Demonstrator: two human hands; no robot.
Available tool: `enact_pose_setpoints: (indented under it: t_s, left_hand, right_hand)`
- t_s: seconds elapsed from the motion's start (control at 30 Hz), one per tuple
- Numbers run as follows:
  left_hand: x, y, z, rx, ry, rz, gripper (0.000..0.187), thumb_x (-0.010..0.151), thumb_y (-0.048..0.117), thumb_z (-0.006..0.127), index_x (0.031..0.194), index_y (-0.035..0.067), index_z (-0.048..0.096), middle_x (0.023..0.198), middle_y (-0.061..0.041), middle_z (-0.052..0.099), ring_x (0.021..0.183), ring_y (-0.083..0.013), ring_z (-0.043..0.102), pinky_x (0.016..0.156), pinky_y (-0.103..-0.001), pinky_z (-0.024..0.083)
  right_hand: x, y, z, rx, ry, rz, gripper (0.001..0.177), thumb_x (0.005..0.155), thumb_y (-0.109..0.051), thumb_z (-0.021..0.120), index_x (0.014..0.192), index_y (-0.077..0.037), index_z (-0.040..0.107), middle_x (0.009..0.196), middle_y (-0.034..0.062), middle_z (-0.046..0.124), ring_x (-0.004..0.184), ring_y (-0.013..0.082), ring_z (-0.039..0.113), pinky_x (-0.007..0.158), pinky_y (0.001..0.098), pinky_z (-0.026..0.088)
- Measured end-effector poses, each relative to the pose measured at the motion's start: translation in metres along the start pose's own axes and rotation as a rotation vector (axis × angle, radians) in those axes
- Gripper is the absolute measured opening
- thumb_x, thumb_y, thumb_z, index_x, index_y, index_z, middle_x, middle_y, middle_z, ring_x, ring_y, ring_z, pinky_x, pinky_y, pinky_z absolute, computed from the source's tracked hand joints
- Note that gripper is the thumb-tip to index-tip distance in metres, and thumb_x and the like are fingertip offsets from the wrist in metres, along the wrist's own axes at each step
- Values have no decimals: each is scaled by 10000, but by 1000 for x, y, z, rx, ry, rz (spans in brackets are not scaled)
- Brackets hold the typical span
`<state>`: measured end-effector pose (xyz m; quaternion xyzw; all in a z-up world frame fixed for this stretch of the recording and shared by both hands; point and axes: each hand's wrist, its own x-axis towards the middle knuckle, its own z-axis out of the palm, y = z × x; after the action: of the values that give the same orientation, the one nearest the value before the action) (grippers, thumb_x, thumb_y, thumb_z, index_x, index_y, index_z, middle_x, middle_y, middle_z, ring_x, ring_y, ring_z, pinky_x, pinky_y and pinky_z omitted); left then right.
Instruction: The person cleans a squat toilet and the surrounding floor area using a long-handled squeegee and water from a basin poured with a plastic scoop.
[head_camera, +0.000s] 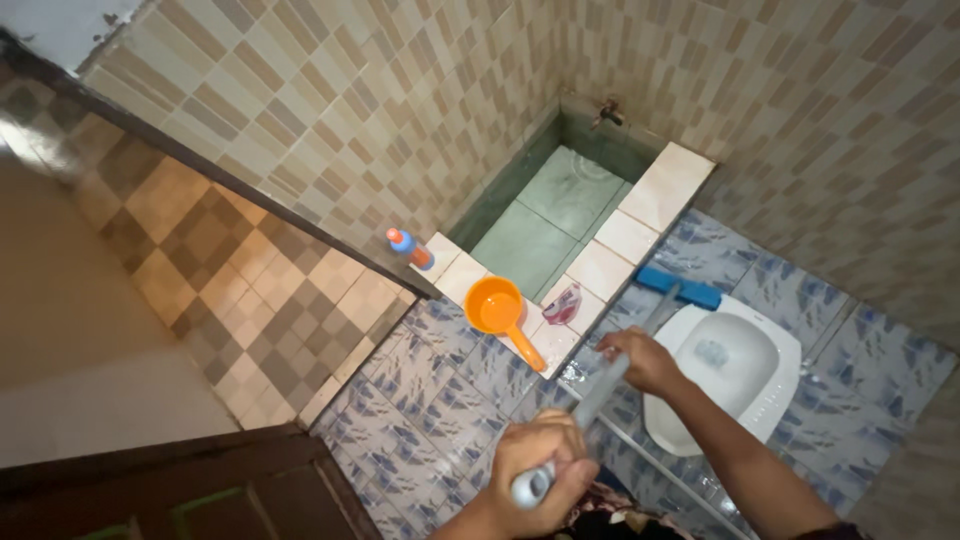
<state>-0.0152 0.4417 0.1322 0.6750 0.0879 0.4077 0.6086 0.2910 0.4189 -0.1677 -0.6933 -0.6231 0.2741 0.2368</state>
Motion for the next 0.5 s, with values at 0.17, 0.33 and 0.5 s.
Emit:
enact_pose_setpoints:
  t_s: [0.17,0.33,0.5]
  left_hand:
    - [27,-66,9,-66,5,-145,294,959,-58,647,749,54,476,791,-75,578,720,-193,571,668,-312,455]
    - [27,-82,18,6,16,-85,256,928,-71,653,760,63,513,783,-64,575,727,-203,583,682,-324,465]
    - [-4,-41,24,80,-68,-35,271,925,26,726,772,96,513,772,-43,568,725,-239,589,811,-384,457]
  right_hand:
    - [49,46,-30,-65,227,-133,575,398,22,731,953,-121,691,1067,81,726,1011,335,619,866,413,508]
    - [48,70,-28,-144,254,-2,300,729,-30,760,998,-162,743,974,100,711,1035,336,618,916,427,499]
    - [1,55,-9,-33,69,-40,157,749,-111,748,896,-163,731,982,81,738,1031,326,633,924,424,494]
